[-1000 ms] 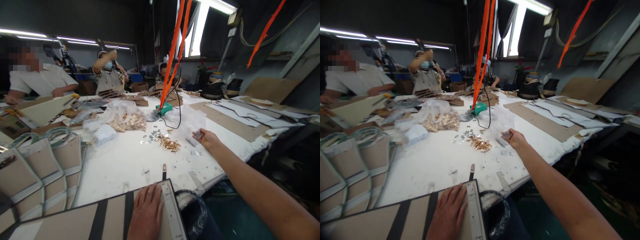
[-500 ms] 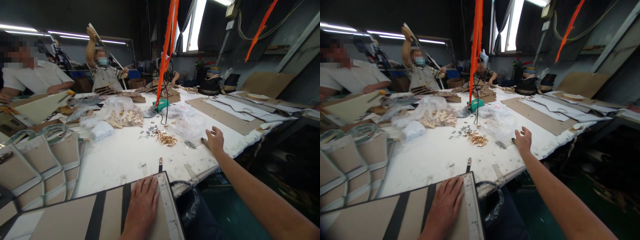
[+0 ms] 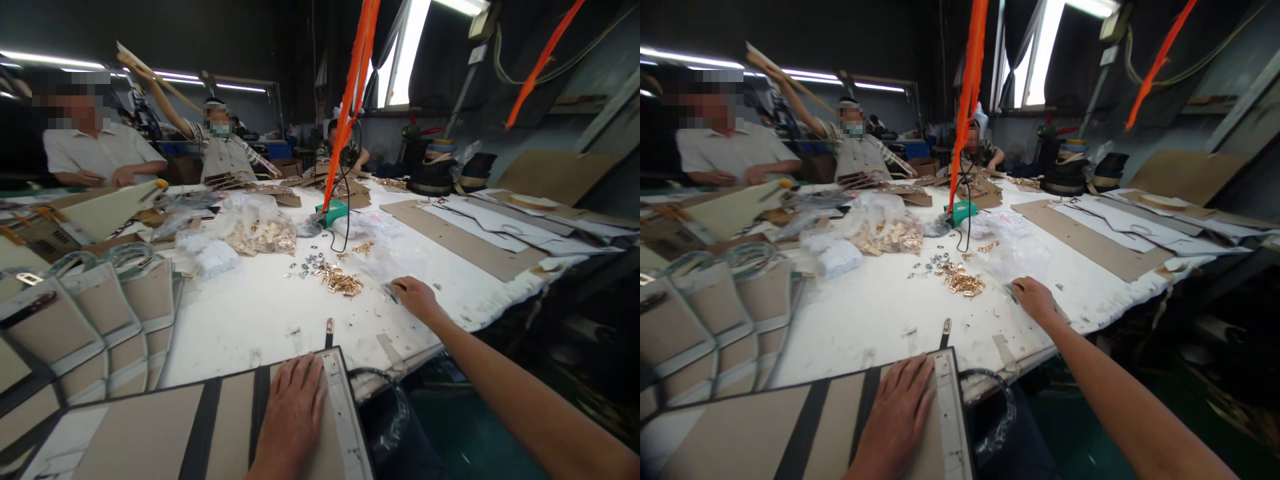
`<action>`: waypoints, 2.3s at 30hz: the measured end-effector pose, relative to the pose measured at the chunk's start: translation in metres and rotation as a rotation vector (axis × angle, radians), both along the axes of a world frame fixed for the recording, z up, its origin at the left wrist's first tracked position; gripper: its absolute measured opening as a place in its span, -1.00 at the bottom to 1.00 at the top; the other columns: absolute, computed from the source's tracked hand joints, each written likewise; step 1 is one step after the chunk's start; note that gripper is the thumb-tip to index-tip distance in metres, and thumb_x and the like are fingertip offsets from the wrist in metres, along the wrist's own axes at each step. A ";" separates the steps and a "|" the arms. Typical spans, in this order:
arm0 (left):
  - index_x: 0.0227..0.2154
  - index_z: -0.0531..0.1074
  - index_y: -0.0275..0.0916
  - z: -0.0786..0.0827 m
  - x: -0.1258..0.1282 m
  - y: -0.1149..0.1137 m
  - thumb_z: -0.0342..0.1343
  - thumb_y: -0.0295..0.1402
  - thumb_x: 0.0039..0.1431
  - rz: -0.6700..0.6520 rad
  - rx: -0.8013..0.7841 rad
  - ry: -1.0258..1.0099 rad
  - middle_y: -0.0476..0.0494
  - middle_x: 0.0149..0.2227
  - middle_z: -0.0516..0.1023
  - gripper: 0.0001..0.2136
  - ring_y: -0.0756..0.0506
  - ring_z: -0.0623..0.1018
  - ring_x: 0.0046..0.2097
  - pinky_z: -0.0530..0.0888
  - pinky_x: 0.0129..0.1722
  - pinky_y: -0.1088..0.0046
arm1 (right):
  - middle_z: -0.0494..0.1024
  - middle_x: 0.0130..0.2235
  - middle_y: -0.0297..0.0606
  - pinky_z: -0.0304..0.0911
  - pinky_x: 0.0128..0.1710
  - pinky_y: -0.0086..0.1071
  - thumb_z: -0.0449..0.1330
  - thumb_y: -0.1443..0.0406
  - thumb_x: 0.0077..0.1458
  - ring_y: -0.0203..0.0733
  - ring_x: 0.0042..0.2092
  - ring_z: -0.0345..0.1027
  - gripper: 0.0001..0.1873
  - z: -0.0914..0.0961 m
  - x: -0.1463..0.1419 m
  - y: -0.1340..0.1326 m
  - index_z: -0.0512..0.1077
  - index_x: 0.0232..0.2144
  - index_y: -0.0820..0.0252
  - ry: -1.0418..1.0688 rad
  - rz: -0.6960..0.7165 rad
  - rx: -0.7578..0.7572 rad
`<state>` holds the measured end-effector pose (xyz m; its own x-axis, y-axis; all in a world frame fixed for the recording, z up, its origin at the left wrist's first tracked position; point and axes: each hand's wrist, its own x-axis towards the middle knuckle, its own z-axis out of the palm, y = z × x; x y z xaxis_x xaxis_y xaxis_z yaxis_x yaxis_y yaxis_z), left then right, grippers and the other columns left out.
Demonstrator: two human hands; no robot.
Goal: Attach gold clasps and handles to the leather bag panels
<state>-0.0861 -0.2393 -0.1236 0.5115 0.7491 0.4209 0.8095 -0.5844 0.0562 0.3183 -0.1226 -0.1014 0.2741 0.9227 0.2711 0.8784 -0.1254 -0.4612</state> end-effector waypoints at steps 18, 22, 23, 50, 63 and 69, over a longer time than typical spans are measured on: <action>0.26 0.37 -0.07 -0.001 -0.004 -0.001 0.10 -0.39 0.33 -0.006 0.087 0.012 -0.06 0.23 0.50 -0.55 -0.19 0.45 0.21 0.39 0.24 0.16 | 0.62 -0.29 -0.28 0.23 -0.60 -0.53 0.33 0.25 0.09 -0.32 -0.44 0.40 -0.89 0.080 -0.012 0.004 0.52 -0.29 0.11 1.214 -0.051 0.118; 0.26 0.38 -0.07 -0.002 -0.003 0.000 0.08 -0.39 0.35 0.000 0.068 0.014 -0.07 0.24 0.49 -0.57 -0.20 0.44 0.22 0.38 0.24 0.13 | 0.60 -0.39 -0.22 0.21 -0.61 -0.50 0.36 0.33 -0.04 -0.28 -0.48 0.38 -0.89 0.047 0.000 0.005 0.54 -0.37 0.20 1.032 -0.206 0.048; 0.25 0.38 -0.07 -0.002 -0.003 0.000 0.08 -0.39 0.35 -0.003 0.068 0.013 -0.07 0.24 0.48 -0.57 -0.20 0.44 0.22 0.38 0.24 0.13 | 0.59 -0.41 -0.22 0.22 -0.60 -0.49 0.36 0.32 -0.05 -0.26 -0.47 0.39 -0.89 0.041 0.003 0.005 0.55 -0.38 0.21 0.975 -0.230 0.039; 0.27 0.37 -0.07 -0.006 -0.002 0.000 0.07 -0.37 0.36 0.012 0.010 0.001 -0.07 0.26 0.47 -0.57 -0.23 0.42 0.25 0.36 0.26 0.08 | 0.63 -0.12 -0.25 0.21 -0.19 -0.32 0.14 0.15 0.26 -0.11 -0.11 0.45 -0.73 0.076 -0.003 0.007 0.63 -0.22 0.05 -0.232 -0.012 0.153; 0.24 0.40 -0.08 -0.001 0.000 -0.003 0.06 -0.37 0.37 0.019 -0.014 -0.023 -0.08 0.25 0.49 -0.60 -0.25 0.43 0.24 0.39 0.26 0.03 | 0.56 -0.48 -0.33 0.21 -0.35 -0.34 0.29 0.02 -0.01 -0.19 -0.42 0.36 -0.66 0.142 -0.017 0.004 0.64 -0.40 0.17 0.169 -0.039 0.275; 0.25 0.40 -0.08 -0.002 -0.001 -0.001 0.04 -0.36 0.38 0.010 -0.036 -0.011 -0.09 0.26 0.48 -0.60 -0.24 0.41 0.25 0.37 0.28 0.04 | 0.50 -0.50 -0.34 0.22 -0.49 -0.39 0.33 -0.02 -0.06 -0.25 -0.49 0.29 -0.59 0.147 -0.006 0.003 0.62 -0.34 0.19 0.418 -0.072 0.306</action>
